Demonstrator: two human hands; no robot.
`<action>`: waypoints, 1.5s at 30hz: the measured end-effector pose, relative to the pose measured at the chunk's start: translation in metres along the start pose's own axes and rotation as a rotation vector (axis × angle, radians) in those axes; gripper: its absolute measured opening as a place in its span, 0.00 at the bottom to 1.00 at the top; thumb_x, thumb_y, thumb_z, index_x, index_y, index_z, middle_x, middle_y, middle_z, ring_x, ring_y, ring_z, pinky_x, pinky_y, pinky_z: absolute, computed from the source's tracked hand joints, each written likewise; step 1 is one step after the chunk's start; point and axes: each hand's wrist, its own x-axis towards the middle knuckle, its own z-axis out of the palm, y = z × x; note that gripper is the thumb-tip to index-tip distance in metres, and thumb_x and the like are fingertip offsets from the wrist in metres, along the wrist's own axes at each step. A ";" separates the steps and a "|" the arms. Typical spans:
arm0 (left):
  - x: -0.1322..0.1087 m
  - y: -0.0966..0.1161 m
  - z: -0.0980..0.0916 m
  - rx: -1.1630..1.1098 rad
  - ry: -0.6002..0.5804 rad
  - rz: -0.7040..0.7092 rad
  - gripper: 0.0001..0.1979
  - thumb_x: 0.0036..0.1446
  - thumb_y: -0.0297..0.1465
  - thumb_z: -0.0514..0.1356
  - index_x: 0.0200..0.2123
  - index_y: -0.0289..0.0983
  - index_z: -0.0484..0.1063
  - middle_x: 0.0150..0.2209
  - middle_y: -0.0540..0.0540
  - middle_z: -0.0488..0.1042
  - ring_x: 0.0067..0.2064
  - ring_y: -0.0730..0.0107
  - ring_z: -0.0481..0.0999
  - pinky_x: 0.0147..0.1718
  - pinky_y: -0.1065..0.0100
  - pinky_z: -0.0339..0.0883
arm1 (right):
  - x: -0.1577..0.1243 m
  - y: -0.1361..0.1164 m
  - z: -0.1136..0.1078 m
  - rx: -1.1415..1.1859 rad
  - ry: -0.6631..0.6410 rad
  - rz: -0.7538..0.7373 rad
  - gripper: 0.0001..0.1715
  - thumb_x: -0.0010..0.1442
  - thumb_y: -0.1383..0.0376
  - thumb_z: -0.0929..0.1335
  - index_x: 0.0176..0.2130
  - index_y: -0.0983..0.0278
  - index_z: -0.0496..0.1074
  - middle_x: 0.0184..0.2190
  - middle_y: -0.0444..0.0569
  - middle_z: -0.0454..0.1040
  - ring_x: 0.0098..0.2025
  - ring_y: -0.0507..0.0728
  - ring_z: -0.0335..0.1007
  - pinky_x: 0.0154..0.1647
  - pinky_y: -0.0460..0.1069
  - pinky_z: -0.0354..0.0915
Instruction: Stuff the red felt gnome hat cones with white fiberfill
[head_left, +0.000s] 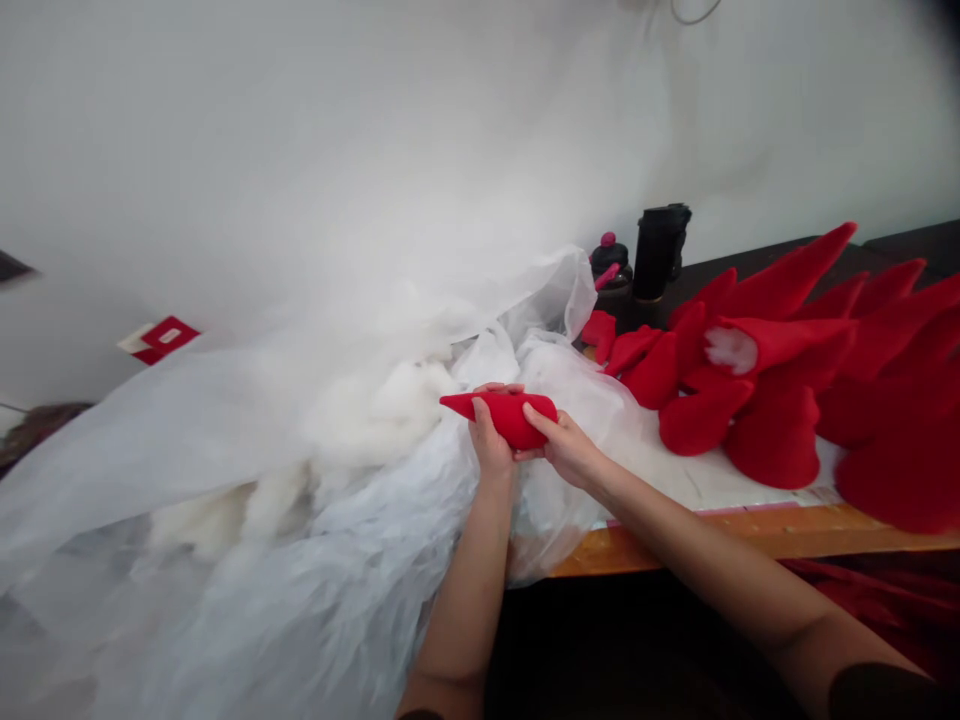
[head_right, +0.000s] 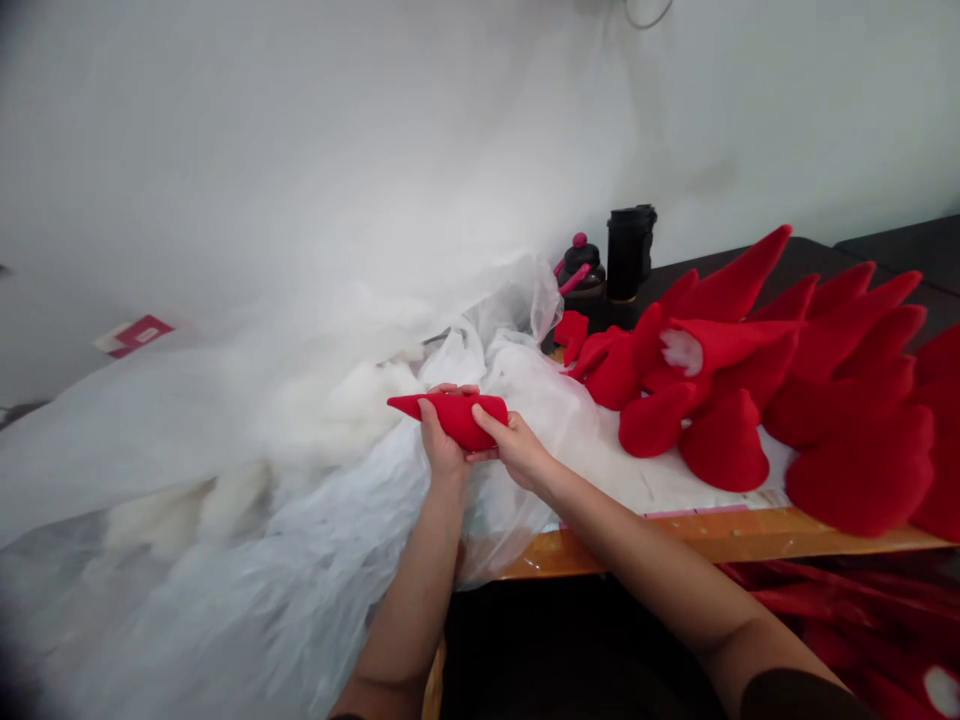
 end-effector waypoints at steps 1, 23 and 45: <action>0.000 0.001 -0.001 -0.028 0.005 0.000 0.24 0.60 0.54 0.56 0.43 0.40 0.69 0.39 0.43 0.79 0.39 0.64 0.79 0.42 0.62 0.72 | 0.000 -0.002 -0.001 0.035 -0.009 0.023 0.23 0.54 0.54 0.76 0.44 0.67 0.78 0.38 0.53 0.81 0.34 0.56 0.77 0.26 0.47 0.77; 0.001 0.007 -0.005 0.087 -0.072 -0.070 0.27 0.54 0.49 0.66 0.49 0.36 0.74 0.46 0.39 0.80 0.43 0.61 0.81 0.44 0.63 0.74 | -0.006 0.005 -0.005 -0.641 -0.187 -0.430 0.15 0.53 0.54 0.76 0.37 0.61 0.80 0.37 0.49 0.79 0.44 0.61 0.72 0.51 0.57 0.71; 0.008 0.008 -0.008 -0.061 -0.005 -0.083 0.19 0.49 0.45 0.69 0.34 0.37 0.71 0.32 0.49 0.76 0.33 0.70 0.77 0.36 0.68 0.72 | -0.007 -0.010 -0.005 0.088 -0.260 0.088 0.28 0.50 0.43 0.75 0.33 0.62 0.67 0.18 0.37 0.67 0.11 0.44 0.44 0.09 0.41 0.43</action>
